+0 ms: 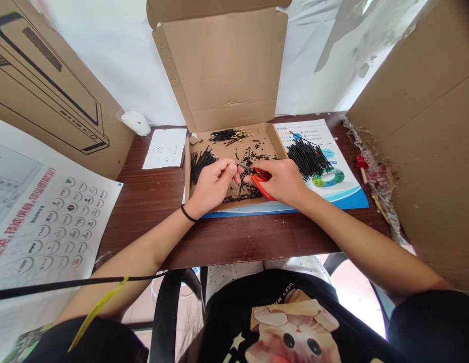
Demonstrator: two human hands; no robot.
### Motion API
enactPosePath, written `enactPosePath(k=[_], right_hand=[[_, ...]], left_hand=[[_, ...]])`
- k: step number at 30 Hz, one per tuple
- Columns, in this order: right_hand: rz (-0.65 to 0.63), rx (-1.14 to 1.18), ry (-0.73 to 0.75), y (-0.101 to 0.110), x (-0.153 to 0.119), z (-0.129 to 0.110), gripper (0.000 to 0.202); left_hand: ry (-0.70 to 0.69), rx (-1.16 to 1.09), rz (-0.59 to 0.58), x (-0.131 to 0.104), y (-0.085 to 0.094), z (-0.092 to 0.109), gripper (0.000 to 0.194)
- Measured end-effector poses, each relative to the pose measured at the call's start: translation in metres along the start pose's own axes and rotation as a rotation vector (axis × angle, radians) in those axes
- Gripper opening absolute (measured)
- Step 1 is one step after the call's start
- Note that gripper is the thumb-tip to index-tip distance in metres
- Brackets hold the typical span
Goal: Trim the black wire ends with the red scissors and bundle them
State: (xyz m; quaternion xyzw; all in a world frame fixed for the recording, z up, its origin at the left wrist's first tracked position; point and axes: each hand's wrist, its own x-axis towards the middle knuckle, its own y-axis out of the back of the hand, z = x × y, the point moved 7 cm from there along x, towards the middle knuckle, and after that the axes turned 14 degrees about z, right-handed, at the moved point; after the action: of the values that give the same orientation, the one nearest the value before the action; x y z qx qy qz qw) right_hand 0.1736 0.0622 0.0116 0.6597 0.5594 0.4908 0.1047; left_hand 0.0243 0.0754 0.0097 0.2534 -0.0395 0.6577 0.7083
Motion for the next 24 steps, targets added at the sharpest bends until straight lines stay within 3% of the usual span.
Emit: enactPosePath(k=[8,17,24], right_hand=[[-0.020,-0.018,0.004,-0.003,-0.001,0.003,0.047],[-0.013,0.011,-0.131,-0.005,0.000,0.009,0.033],[-0.010,0.034,-0.128,-0.004,0.001,0.007,0.036]], left_hand=[[0.014,-0.016,-0.006,-0.001,-0.001,-0.002,0.045],[0.459,-0.535,0.039,-0.002,-0.007,-0.019,0.024],[0.487,-0.523,0.053,-0.002,-0.005,-0.018,0.026]])
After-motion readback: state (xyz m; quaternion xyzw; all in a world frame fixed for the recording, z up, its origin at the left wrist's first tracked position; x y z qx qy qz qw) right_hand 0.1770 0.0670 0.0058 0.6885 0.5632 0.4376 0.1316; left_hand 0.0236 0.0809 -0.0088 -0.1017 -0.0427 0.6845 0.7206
